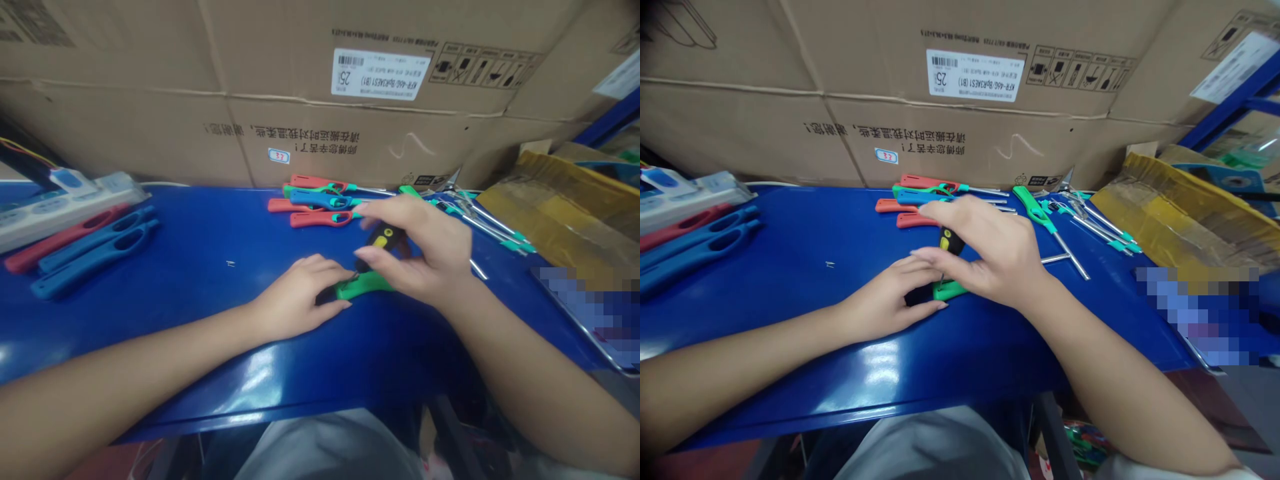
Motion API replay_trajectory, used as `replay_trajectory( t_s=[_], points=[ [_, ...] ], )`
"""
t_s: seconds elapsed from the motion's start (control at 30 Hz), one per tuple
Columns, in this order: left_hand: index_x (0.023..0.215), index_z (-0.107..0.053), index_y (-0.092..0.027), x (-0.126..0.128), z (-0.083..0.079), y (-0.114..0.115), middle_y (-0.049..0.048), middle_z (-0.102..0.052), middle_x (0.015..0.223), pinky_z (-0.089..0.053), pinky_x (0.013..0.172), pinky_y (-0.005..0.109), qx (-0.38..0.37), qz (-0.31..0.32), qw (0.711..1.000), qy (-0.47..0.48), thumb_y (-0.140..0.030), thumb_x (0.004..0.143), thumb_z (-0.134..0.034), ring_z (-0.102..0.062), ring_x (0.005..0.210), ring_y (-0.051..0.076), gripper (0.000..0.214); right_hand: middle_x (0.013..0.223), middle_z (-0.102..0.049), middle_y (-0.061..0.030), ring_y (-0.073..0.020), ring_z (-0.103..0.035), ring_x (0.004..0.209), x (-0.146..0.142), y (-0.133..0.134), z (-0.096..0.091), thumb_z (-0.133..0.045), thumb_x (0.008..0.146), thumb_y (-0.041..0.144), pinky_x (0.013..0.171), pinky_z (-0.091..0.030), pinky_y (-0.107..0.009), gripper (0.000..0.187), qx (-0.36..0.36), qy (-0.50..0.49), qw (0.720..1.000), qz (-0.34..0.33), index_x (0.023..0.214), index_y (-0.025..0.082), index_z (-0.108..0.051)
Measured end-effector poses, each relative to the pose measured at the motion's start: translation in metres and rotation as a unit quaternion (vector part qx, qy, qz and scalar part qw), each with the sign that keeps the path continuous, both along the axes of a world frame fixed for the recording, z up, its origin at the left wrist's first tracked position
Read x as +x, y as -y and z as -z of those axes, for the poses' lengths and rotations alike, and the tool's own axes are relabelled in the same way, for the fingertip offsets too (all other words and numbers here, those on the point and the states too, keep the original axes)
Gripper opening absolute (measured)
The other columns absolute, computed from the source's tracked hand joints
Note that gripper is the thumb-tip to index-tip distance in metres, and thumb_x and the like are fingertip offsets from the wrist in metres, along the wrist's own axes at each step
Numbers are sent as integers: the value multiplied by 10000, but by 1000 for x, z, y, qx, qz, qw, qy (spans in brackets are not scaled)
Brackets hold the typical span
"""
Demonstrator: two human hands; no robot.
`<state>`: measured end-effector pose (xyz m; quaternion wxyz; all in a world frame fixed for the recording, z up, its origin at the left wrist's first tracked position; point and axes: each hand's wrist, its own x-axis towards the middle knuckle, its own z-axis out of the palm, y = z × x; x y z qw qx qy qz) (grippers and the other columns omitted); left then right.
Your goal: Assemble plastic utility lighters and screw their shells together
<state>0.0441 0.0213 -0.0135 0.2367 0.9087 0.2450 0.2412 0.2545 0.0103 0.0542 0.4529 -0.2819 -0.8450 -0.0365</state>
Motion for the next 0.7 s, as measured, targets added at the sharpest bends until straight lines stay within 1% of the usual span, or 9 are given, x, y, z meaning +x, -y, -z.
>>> replay_trajectory(
  t_s=[0.07,0.13,0.23,0.3,0.4,0.47,0.6,0.63,0.7],
  points=[
    [1278,-646,-215,0,0,0,67,-715,1198,-472,1012,419,-6,0,1000,-5,-307,959,-676,-633,1114,250,333,1234,-723,-73,-220,-708,1116,-1,1,-1,-456,1059,276,924,-603,-369,369,-70,2,997,-30,1406,216,-567],
    [1273,-648,-220,0,1,0,64,-714,1198,-469,1016,422,-7,-2,1000,-8,-302,959,-675,-633,1115,250,326,1242,-719,-62,-192,-714,1092,-2,3,-1,-455,1053,222,879,-614,-324,394,-116,-3,992,-43,1440,225,-528],
    [1232,-662,-209,0,1,0,72,-712,1209,-470,1017,436,1,-4,1000,-4,-297,953,-679,-633,1127,263,294,1055,-773,-31,-179,-743,903,-1,4,-2,-713,936,287,819,-618,-282,316,-14,2,1000,-12,1243,233,-661],
    [1213,-671,-210,0,1,0,71,-717,1188,-480,1000,435,2,-4,1000,-3,-302,951,-680,-636,1112,266,278,1056,-775,-33,-188,-744,916,0,5,-2,-714,936,319,859,-615,-300,328,22,17,1000,-10,1249,235,-664],
    [1235,-668,-220,0,1,0,72,-713,1200,-479,1007,435,-2,-2,1000,-7,-308,953,-678,-636,1117,263,295,1253,-723,-65,-183,-724,1065,0,5,-3,-446,1062,252,877,-619,-313,413,-109,9,991,-74,1469,221,-510],
    [1238,-666,-216,0,1,0,76,-712,1209,-478,1007,435,-1,-3,1000,-6,-307,954,-675,-638,1124,265,298,1263,-721,-59,-158,-737,1001,-1,5,-4,-443,1057,219,794,-626,-272,394,-154,-11,984,-94,1439,225,-540],
    [1233,-671,-211,0,2,0,64,-726,1173,-482,988,422,6,-6,1000,6,-302,947,-689,-648,1093,256,300,994,-794,-16,-142,-739,776,-2,3,-4,-747,908,261,746,-620,-241,210,16,-16,999,-27,1112,228,-712],
    [1230,-675,-215,0,1,0,61,-726,1174,-483,985,418,5,-6,1000,6,-305,948,-691,-646,1091,254,296,985,-797,-20,-155,-747,810,-2,3,-4,-734,920,273,792,-623,-256,197,42,-13,999,-21,1109,223,-711],
    [1229,-683,-222,0,1,-1,59,-724,1177,-485,977,414,2,-8,1000,-1,-317,955,-683,-640,1089,254,290,1129,-781,-50,-176,-752,966,-3,3,-5,-565,1021,261,892,-620,-301,237,10,-11,999,-43,1223,202,-674]
  ],
)
